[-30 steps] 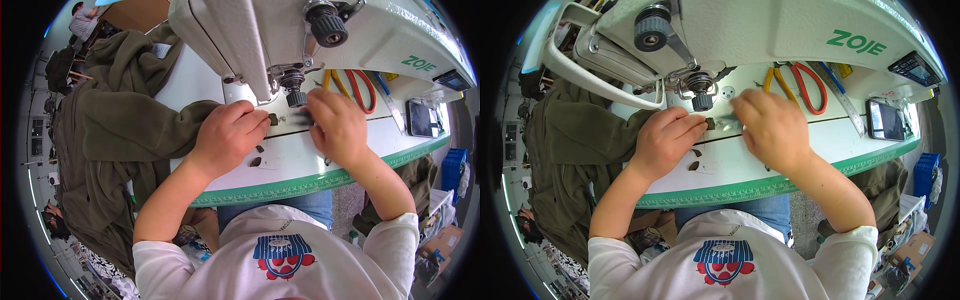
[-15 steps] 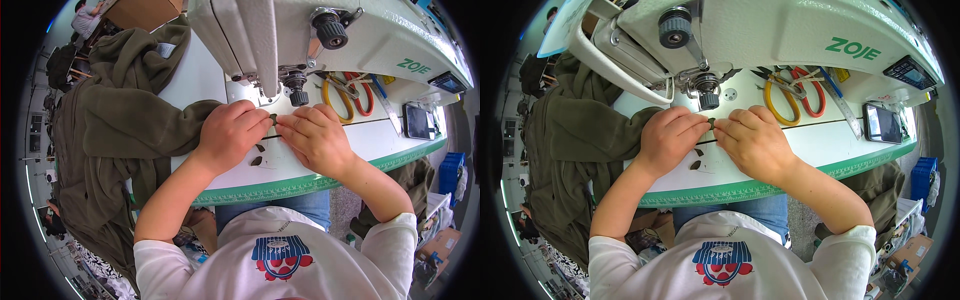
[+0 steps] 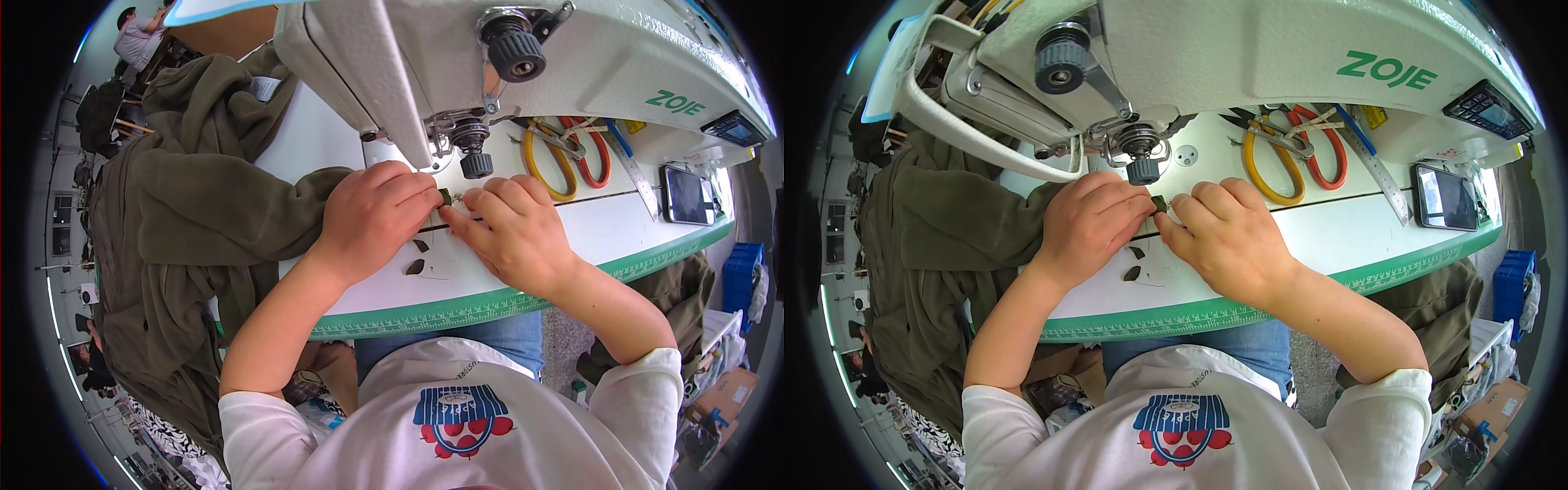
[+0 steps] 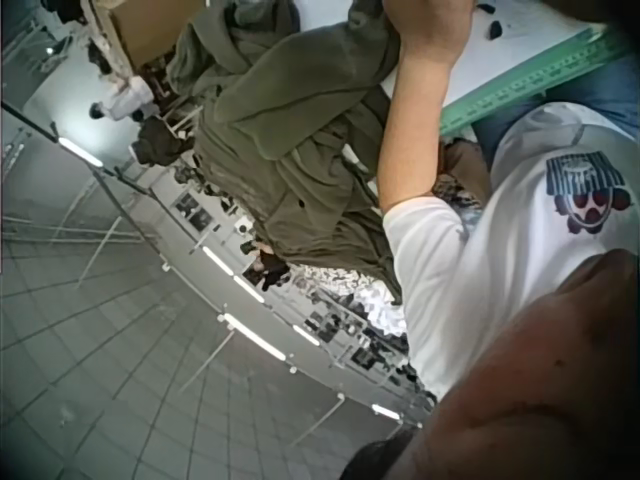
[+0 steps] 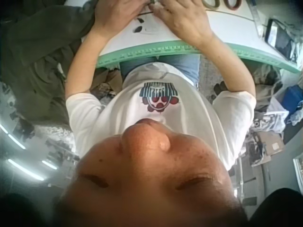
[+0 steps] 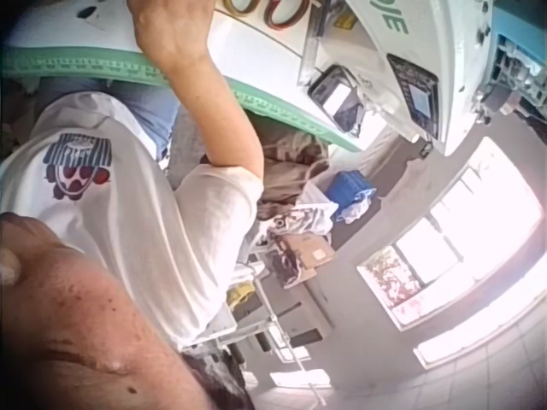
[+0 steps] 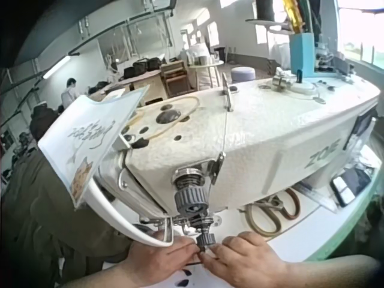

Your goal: The person trims fabric and threads on a garment sleeve cuff using thread snips, sews the cuff on a sewing machine, and trims the remaining threads with the snips.

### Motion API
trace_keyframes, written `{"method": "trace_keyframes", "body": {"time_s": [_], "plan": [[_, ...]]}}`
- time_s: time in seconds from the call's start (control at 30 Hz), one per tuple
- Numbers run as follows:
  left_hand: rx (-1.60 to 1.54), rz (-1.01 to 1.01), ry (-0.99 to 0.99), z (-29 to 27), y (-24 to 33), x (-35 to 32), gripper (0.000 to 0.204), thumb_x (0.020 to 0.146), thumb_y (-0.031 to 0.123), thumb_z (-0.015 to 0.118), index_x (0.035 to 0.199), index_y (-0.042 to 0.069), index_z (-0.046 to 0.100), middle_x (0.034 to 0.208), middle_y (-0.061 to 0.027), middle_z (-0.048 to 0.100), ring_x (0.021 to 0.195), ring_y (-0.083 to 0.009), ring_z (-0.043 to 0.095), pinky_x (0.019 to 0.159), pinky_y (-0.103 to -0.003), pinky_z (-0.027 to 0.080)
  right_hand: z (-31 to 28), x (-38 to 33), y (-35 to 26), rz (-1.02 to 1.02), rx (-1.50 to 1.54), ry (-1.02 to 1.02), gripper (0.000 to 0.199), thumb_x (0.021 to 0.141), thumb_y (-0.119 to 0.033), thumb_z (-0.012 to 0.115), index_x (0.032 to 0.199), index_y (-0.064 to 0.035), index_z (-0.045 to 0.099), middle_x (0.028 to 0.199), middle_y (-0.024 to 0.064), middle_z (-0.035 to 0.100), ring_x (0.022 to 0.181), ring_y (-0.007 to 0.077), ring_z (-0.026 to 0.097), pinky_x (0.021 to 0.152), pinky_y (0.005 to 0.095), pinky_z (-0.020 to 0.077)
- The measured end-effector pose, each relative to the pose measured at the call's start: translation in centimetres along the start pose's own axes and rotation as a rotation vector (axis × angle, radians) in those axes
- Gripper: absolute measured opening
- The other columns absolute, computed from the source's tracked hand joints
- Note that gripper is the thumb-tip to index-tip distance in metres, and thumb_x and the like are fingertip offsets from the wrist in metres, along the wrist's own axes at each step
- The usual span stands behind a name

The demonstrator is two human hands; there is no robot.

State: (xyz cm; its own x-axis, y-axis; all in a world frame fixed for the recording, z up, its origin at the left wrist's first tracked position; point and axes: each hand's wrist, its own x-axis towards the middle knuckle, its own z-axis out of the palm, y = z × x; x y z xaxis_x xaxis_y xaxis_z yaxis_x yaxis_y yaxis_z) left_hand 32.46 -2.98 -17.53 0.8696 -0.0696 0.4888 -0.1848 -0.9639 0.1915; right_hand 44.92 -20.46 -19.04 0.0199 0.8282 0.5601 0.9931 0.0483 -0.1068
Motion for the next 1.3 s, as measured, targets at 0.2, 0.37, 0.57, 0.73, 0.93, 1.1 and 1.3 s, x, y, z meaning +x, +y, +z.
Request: {"method": "trace_keyframes", "body": {"time_s": [0.2,0.37,0.57,0.73,0.93,1.1,1.3], "plan": [[0.001,0.014,-0.003,0.0,-0.1,0.0,0.020,0.068,0.005,0.074,0.088,0.007,0.070,0.091,0.0000,0.067,0.083,-0.0207,0.061,0.070,-0.032,0.052,-0.4,0.0,0.0,-0.040,-0.068,-0.035,0.023,0.076,-0.018,0.062,0.098,-0.0109,0.067,0.093,0.0013,0.058,0.091,0.0185,0.056,0.078,0.0345,0.0444],[-0.009,0.036,-0.011,-0.1,-0.1,0.0,0.018,0.068,0.005,0.073,0.085,0.007,0.071,0.090,0.0008,0.067,0.082,-0.0195,0.061,0.067,-0.030,0.052,0.1,-0.4,0.6,0.057,0.059,0.071,0.021,0.076,-0.015,0.064,0.095,-0.0059,0.067,0.103,0.0032,0.063,0.094,0.0195,0.058,0.077,0.0335,0.0446],[0.020,0.060,0.021,0.0,-0.1,-0.2,0.017,0.067,0.006,0.072,0.084,0.008,0.071,0.092,0.0003,0.067,0.080,-0.0194,0.061,0.065,-0.031,0.052,-0.2,0.2,0.3,-0.043,0.036,0.007,0.019,0.078,-0.014,0.064,0.095,-0.0058,0.067,0.107,0.0026,0.065,0.096,0.0182,0.057,0.078,0.0321,0.0433],[0.130,0.084,-0.042,-0.6,0.6,-0.5,0.019,0.070,0.009,0.068,0.089,0.007,0.071,0.099,-0.0015,0.067,0.088,-0.0196,0.061,0.069,-0.031,0.050,-0.3,0.2,-0.1,-0.029,-0.013,-0.047,0.021,0.077,-0.015,0.062,0.097,-0.0065,0.066,0.107,0.0028,0.065,0.095,0.0178,0.055,0.078,0.0316,0.0424],[0.196,0.080,-0.044,-1.1,1.0,-1.3,0.022,0.072,0.010,0.065,0.093,0.005,0.070,0.105,-0.0026,0.067,0.092,-0.0200,0.061,0.072,-0.031,0.050,-0.1,0.7,-0.1,-0.042,-0.047,-0.065,0.023,0.076,-0.016,0.059,0.096,-0.0065,0.065,0.108,0.0026,0.064,0.095,0.0174,0.054,0.079,0.0320,0.0417],[0.205,0.026,-0.034,-1.0,-0.4,-1.5,0.023,0.072,0.009,0.065,0.095,0.005,0.070,0.105,-0.0011,0.067,0.091,-0.0204,0.061,0.074,-0.031,0.051,0.6,2.1,-0.2,-0.040,-0.041,-0.083,0.022,0.076,-0.016,0.058,0.096,-0.0075,0.065,0.100,0.0004,0.064,0.092,0.0170,0.053,0.079,0.0319,0.0413],[0.122,-0.080,-0.041,-0.9,-0.9,-0.6,0.017,0.072,0.010,0.063,0.089,0.007,0.067,0.096,0.0011,0.062,0.088,-0.0195,0.058,0.069,-0.030,0.052,0.7,2.4,-0.3,-0.008,-0.041,-0.131,0.021,0.077,-0.016,0.058,0.096,-0.0094,0.065,0.089,-0.0032,0.062,0.086,0.0153,0.053,0.077,0.0312,0.0412]]}}
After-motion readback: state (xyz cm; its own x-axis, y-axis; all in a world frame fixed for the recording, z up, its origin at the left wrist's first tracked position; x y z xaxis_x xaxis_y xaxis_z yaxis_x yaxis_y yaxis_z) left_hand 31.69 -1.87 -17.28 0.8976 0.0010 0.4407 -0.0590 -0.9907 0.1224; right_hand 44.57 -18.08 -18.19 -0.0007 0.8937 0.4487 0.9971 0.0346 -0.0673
